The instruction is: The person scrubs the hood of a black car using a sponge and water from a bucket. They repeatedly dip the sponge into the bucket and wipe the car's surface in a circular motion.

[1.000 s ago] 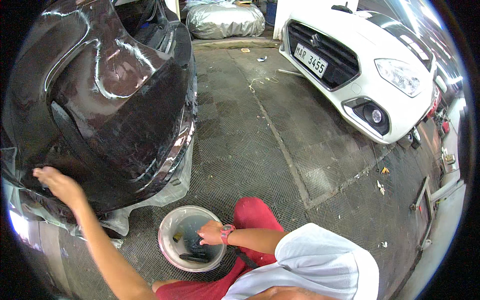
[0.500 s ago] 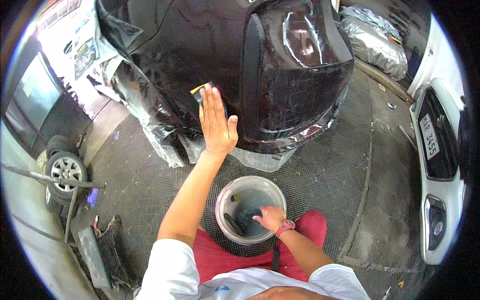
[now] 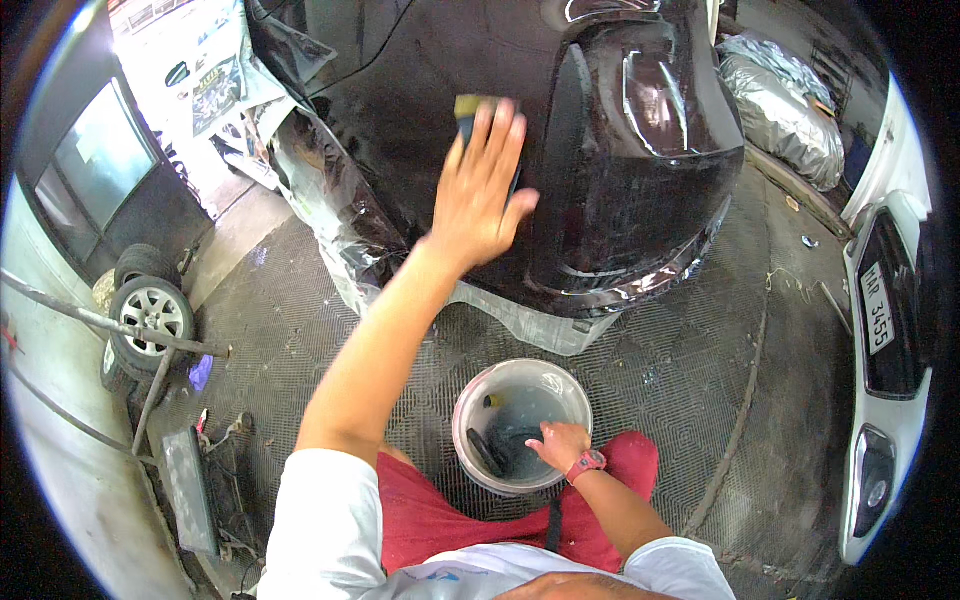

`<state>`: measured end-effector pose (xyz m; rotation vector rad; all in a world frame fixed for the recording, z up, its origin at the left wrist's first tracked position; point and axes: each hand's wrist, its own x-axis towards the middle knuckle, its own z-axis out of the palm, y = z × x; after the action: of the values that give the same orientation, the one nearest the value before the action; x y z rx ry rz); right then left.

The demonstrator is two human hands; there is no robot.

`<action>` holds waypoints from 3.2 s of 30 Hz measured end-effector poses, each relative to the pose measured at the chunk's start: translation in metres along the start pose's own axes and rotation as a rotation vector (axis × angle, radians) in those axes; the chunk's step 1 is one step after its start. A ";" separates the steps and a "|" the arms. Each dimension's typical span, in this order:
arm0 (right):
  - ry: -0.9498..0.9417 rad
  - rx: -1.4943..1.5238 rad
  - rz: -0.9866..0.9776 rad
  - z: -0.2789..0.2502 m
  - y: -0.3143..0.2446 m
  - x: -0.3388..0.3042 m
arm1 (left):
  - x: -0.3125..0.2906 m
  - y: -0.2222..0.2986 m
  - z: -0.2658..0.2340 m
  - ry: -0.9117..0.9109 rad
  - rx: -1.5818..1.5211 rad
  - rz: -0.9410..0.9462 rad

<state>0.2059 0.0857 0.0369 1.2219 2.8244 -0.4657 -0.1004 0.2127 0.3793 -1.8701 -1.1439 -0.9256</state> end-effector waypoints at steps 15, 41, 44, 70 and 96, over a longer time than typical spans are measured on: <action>0.008 -0.008 0.054 -0.002 -0.003 0.002 | 0.069 -0.009 0.000 0.351 -0.048 -0.252; 0.066 0.008 0.075 0.000 -0.001 0.003 | -0.174 0.023 -0.022 1.033 -1.486 -1.584; 0.074 -0.002 0.074 0.003 -0.004 0.003 | -0.192 0.029 -0.008 1.072 -1.600 -1.664; 0.011 -0.037 0.076 -0.003 -0.008 0.005 | -0.047 -0.033 0.031 0.402 -0.064 -1.037; 0.017 0.009 0.052 -0.007 -0.003 0.005 | -0.011 -0.004 0.020 0.276 0.021 -0.505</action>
<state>0.2008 0.0891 0.0442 1.3040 2.8000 -0.4683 -0.1041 0.2273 0.3614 -1.3965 -1.4683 -1.3924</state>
